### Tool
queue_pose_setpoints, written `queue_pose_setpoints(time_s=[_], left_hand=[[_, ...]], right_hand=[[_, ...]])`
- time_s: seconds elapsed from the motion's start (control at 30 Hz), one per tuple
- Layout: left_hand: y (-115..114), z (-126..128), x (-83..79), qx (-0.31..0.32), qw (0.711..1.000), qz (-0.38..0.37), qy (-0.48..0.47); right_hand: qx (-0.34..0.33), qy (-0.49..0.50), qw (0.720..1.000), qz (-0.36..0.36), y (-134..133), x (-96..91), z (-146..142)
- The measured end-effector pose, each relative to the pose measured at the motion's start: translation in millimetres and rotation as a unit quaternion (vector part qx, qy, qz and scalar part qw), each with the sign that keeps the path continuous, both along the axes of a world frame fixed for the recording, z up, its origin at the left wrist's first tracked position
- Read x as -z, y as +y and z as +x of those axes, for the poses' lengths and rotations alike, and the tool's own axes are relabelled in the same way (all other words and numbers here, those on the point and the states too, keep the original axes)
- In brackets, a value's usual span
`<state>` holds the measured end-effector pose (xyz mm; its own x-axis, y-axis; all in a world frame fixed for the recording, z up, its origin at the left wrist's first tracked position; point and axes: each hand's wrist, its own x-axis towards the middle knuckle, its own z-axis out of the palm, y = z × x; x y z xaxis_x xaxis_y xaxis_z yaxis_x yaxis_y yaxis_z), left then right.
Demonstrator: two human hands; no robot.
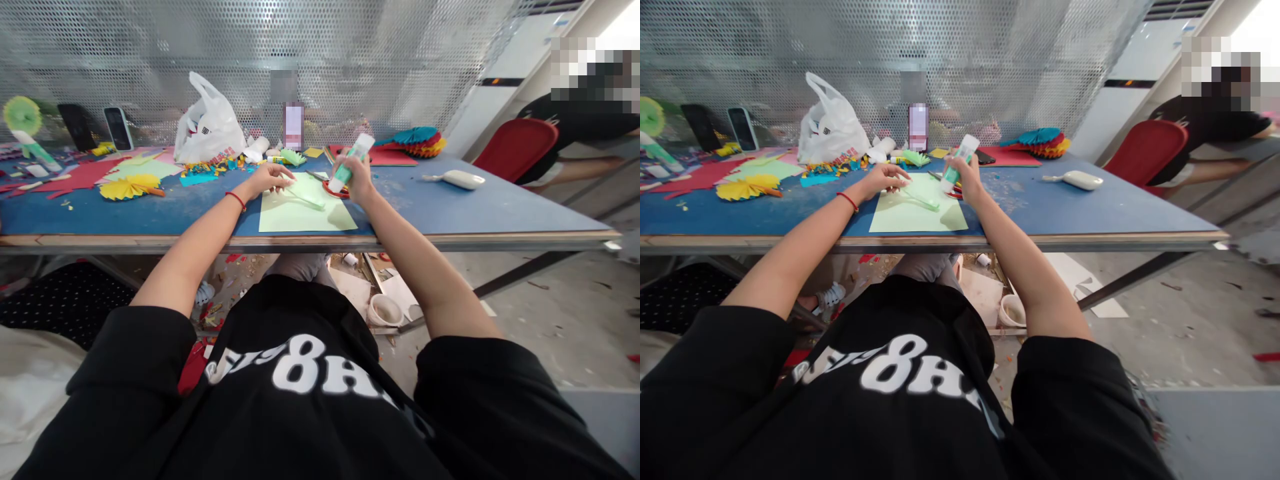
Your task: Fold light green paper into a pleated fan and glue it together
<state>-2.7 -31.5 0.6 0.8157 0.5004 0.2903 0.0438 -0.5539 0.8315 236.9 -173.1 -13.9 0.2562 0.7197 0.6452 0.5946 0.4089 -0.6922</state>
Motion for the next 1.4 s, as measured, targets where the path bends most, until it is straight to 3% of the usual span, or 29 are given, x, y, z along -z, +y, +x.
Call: queue_pose_setpoints(time_s=[0.1, 0.33, 0.53, 0.73, 0.97, 1.3, 1.4], left_hand=[[2.0, 5.1, 1.0, -0.044, 0.996, -0.014, -0.075], [5.3, 17.3, 3.6, -0.131, 0.956, -0.008, -0.261], [7.7, 19.6, -2.5, -0.149, 0.931, -0.115, -0.312], [-1.9, 22.6, -5.3, -0.17, 0.924, -0.193, -0.283], [-20.8, 26.0, -4.7, -0.117, 0.944, -0.175, -0.255], [-29.5, 14.2, -13.1, 0.003, 0.927, -0.287, -0.24], [-31.4, 13.9, -11.1, 0.014, 0.929, -0.298, -0.221]], right_hand=[[0.015, 0.121, 0.989, 0.089, 4.2, -5.4, 4.5], [0.044, 0.213, 0.954, 0.206, 3.1, -16.3, 13.2], [-0.012, 0.172, 0.976, 0.135, 0.2, -15.0, 2.5], [-0.056, 0.127, 0.987, 0.078, -1.7, -17.1, -23.7], [-0.025, 0.097, 0.99, 0.099, -6.2, -18.0, -28.3], [-0.008, 0.088, 0.992, 0.091, -4.9, -13.8, -30.0], [-0.014, 0.08, 0.993, 0.089, -6.9, -14.2, -32.3]])
